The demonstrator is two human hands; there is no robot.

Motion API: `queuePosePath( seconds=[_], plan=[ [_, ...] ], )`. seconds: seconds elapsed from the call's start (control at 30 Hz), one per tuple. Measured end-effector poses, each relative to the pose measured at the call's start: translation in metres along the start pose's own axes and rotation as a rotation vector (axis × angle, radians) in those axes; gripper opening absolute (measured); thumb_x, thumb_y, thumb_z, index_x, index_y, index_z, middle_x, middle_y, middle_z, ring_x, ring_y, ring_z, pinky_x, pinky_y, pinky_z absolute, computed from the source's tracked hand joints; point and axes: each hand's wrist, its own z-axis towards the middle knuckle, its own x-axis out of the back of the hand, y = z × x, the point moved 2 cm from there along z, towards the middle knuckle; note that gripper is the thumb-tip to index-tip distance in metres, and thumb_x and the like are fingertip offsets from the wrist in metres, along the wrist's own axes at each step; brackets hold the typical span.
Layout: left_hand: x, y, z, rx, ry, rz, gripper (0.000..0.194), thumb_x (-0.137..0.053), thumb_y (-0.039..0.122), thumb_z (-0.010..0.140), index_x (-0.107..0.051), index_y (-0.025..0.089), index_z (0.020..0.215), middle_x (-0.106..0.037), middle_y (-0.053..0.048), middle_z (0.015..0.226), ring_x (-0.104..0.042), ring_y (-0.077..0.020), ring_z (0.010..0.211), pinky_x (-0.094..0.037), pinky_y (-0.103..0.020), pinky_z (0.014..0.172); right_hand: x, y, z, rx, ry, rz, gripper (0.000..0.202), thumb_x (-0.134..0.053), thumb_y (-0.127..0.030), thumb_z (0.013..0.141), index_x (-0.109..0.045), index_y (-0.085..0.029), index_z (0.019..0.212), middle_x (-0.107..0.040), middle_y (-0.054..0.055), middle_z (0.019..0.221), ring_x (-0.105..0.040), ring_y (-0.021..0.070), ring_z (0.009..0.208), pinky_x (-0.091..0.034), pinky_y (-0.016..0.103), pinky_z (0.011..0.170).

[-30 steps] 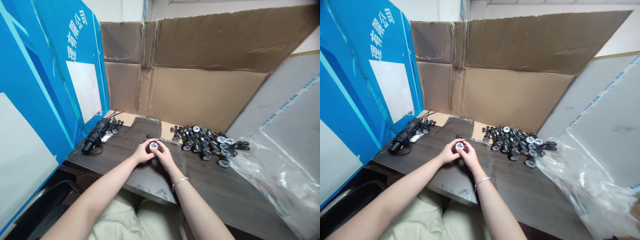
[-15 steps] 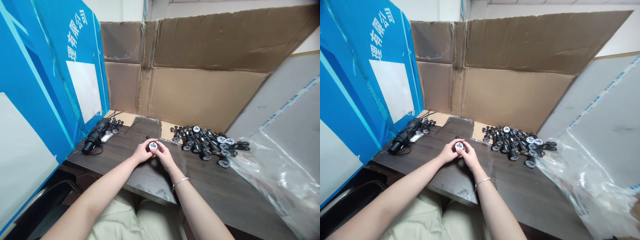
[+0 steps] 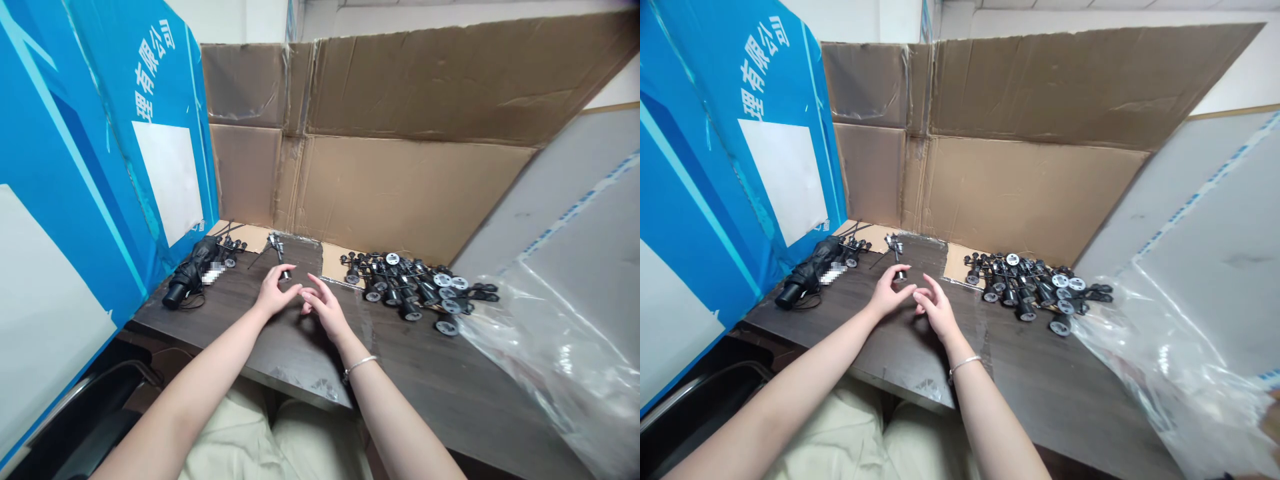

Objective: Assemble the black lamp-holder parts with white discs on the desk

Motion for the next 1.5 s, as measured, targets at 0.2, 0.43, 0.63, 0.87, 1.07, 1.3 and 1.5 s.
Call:
queuePosePath(
  seconds=[0.2,0.43,0.63,0.87,1.07,1.3,1.5],
  plan=[
    [0.047,-0.048,0.018,0.145,0.247,0.267,0.010,-0.060,0.018,0.068,-0.057,0.018,0.077,-0.055,-0.003,0.081,-0.054,-0.0182,0.083,-0.045,-0.033,0.081,0.000,0.002,0.001,-0.027,0.000,-0.025,0.061,-0.067,-0.037,0.061,-0.045,-0.020,0.115,-0.061,0.001,0.082,-0.050,0.0062,0.047,-0.041,0.025,0.049],
    [0.092,-0.087,0.019,0.231,0.307,0.398,0.040,-0.048,-0.004,0.061,-0.064,0.020,0.089,-0.052,-0.007,0.102,-0.050,-0.0216,0.104,-0.039,-0.034,0.096,0.000,0.008,0.002,-0.042,-0.036,-0.076,0.048,-0.066,-0.037,0.061,-0.051,-0.019,0.103,-0.059,-0.002,0.075,-0.049,0.0056,0.045,-0.040,0.023,0.047],
    [0.098,-0.094,0.019,0.320,0.347,0.347,0.038,-0.057,0.009,0.066,-0.060,0.019,0.103,-0.061,-0.006,0.098,-0.055,-0.0227,0.097,-0.043,-0.037,0.091,0.000,0.010,0.002,-0.054,-0.052,-0.100,0.041,-0.065,-0.035,0.061,-0.053,-0.019,0.097,-0.059,-0.002,0.072,-0.049,0.0056,0.045,-0.040,0.023,0.048],
    [0.103,-0.100,0.017,0.478,0.527,0.271,0.043,-0.066,0.032,0.065,-0.056,0.018,0.105,-0.060,-0.008,0.101,-0.057,-0.0222,0.094,-0.044,-0.036,0.086,-0.001,0.010,0.001,-0.105,-0.055,-0.130,0.037,-0.065,-0.033,0.061,-0.056,-0.016,0.093,-0.062,-0.001,0.066,-0.049,0.0063,0.046,-0.042,0.024,0.049],
    [0.103,-0.101,0.018,0.424,0.527,0.332,0.044,-0.066,0.019,0.062,-0.055,0.018,0.105,-0.054,-0.009,0.107,-0.053,-0.0232,0.103,-0.040,-0.035,0.095,-0.001,0.009,0.001,-0.109,-0.052,-0.135,0.035,-0.065,-0.032,0.061,-0.057,-0.016,0.091,-0.062,0.000,0.064,-0.050,0.0071,0.047,-0.043,0.025,0.051],
    [0.098,-0.091,0.017,0.412,0.459,0.305,0.054,-0.060,0.016,0.070,-0.044,0.019,0.121,-0.048,-0.012,0.121,-0.060,-0.0217,0.092,-0.051,-0.034,0.081,-0.001,0.010,0.001,-0.105,-0.058,-0.157,0.034,-0.064,-0.032,0.062,-0.058,-0.016,0.091,-0.062,0.000,0.063,-0.049,0.0068,0.045,-0.043,0.024,0.049],
    [0.095,-0.095,0.017,0.489,0.466,0.113,0.049,-0.052,0.013,0.075,-0.042,0.022,0.122,-0.046,-0.010,0.119,-0.061,-0.0062,0.055,-0.051,-0.017,0.043,-0.001,0.007,0.001,-0.126,-0.056,-0.145,0.032,-0.064,-0.030,0.061,-0.058,-0.015,0.089,-0.061,-0.001,0.062,-0.049,0.0065,0.046,-0.042,0.023,0.049]
  ],
)
